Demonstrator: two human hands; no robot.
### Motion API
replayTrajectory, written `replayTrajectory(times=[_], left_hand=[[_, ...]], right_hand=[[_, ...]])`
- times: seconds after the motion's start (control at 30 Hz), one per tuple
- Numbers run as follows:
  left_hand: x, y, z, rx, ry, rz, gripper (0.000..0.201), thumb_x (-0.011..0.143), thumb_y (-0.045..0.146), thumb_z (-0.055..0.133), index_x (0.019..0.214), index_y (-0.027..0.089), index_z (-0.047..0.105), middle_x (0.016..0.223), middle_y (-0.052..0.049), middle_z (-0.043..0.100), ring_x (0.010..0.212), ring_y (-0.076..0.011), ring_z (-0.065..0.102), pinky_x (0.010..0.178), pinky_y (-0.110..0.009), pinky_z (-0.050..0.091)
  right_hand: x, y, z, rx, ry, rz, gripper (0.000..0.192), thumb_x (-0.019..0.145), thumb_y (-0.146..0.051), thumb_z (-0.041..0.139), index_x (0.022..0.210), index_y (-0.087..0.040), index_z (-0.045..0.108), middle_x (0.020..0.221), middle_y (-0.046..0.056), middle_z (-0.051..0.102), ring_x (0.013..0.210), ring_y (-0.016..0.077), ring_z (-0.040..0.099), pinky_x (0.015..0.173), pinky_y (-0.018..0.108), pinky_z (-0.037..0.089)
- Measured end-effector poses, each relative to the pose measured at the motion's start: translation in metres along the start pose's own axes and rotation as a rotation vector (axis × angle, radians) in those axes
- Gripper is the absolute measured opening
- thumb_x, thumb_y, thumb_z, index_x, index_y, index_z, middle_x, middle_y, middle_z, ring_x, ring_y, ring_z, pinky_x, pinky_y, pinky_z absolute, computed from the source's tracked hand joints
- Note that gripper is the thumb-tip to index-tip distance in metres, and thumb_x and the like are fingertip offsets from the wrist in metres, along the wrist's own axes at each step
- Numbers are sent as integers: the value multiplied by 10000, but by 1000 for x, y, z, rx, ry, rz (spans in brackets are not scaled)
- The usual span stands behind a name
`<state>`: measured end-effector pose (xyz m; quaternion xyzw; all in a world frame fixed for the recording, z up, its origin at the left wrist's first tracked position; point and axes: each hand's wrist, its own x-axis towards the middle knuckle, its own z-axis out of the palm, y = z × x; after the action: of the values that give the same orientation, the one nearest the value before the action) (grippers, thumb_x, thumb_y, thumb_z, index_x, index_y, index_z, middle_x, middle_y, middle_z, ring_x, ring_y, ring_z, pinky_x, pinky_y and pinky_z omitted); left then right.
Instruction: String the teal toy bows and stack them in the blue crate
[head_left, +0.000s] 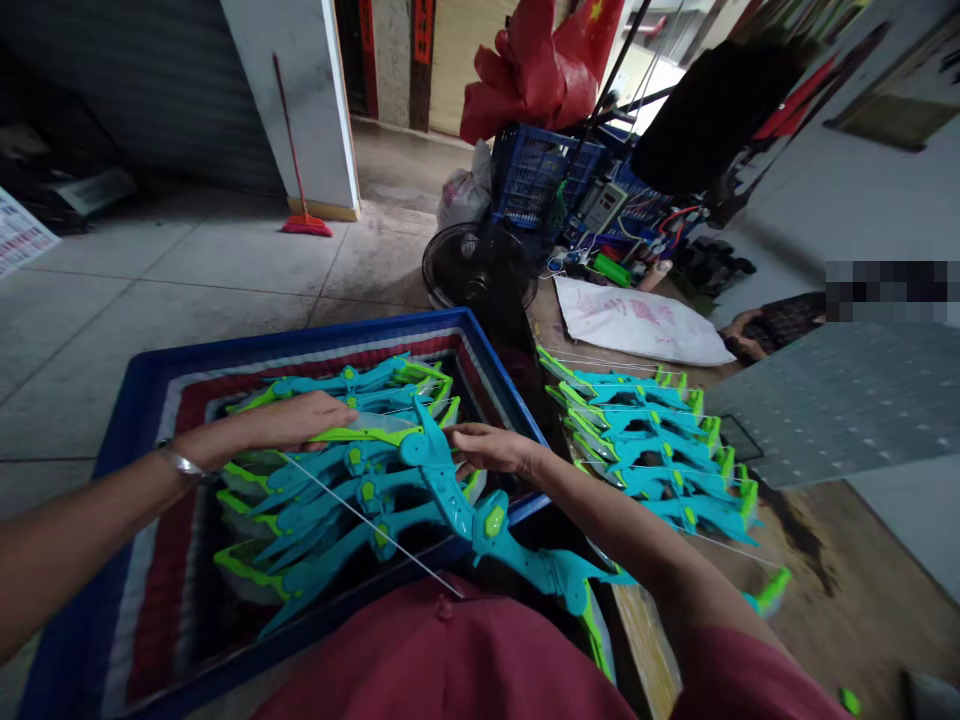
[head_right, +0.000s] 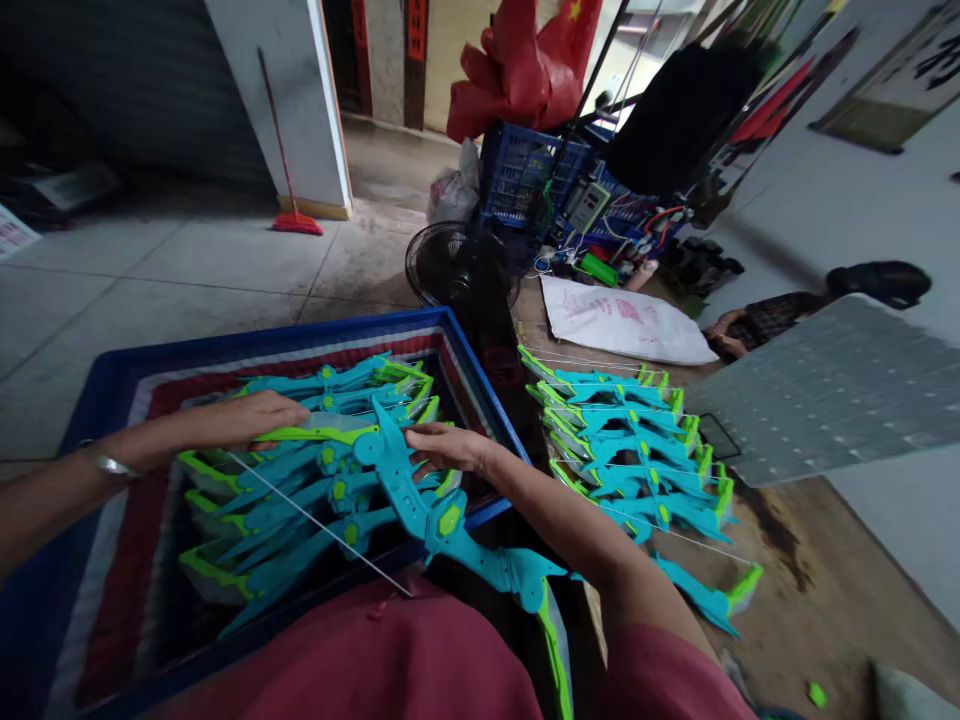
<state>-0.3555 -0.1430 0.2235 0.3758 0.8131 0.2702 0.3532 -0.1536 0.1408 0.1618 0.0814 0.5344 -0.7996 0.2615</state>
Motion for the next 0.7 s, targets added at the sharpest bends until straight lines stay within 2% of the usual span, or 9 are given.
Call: replayTrajectory(times=[0.1,0.17,0.3,0.4,0.47,0.53,0.6,0.67,0.7], left_hand=[[-3,-9,-1,-27,-126,-50,479,882,654,457,718,203,449,608,56,354,458,-97,364,385,-194,315],[-4,-18,-2,-44,-133,-65,464,905,651,431,753,213,447,628,48,364,465,-109,379,387,-206,315],[-5,-33,-6,-70,-91,-47,453,921,630,434,749,215,485,605,13,470,471,-136,434,401,-229,336],[-4,-39,-11,-71,-40,5,467,906,614,483,676,209,512,545,-7,525,447,-143,457,421,-246,357],[-2,-42,-15,-55,33,48,474,897,599,513,642,202,551,542,-14,562,470,-154,509,468,-252,401],[-3,-49,-20,-26,168,81,444,880,586,551,683,196,631,625,-21,640,567,-177,591,562,-262,468],[-8,-62,-21,8,401,80,389,894,553,548,884,200,710,880,-41,728,811,-212,669,751,-287,526],[-17,-85,-13,46,684,14,419,963,494,449,1138,187,675,1174,-87,698,1084,-242,632,960,-346,499],[-22,-99,-3,66,803,-47,444,1000,444,368,1214,162,635,1250,-123,662,1157,-258,599,1022,-390,473]], right_hand=[[-17,18,-29,22,-137,106,877,681,-753,821,1233,-91,659,1244,201,683,1047,294,707,809,386,604],[-29,43,-41,73,-190,177,939,677,-836,753,1234,-84,670,1210,208,704,1046,292,718,845,373,591],[-46,99,-36,215,-297,213,1110,647,-1025,496,1183,-70,675,1100,231,734,924,323,743,800,434,600],[-53,111,-23,228,-354,204,1072,663,-1013,504,1118,-59,686,984,217,745,765,295,739,705,409,606],[-55,99,-15,181,-343,237,920,718,-914,611,1041,-58,709,891,175,744,644,229,708,610,327,589],[-54,72,-9,93,-295,294,744,763,-785,703,929,-60,724,778,124,719,548,173,658,526,263,547],[-54,36,-2,-35,-194,319,597,798,-666,753,861,-74,721,720,83,686,523,139,621,495,229,511],[-53,-6,2,-222,-52,278,489,840,-593,752,854,-105,715,724,62,669,534,122,594,498,222,490],[-51,-28,3,-345,32,225,429,862,-556,745,887,-129,714,749,58,672,563,127,598,517,228,494]])
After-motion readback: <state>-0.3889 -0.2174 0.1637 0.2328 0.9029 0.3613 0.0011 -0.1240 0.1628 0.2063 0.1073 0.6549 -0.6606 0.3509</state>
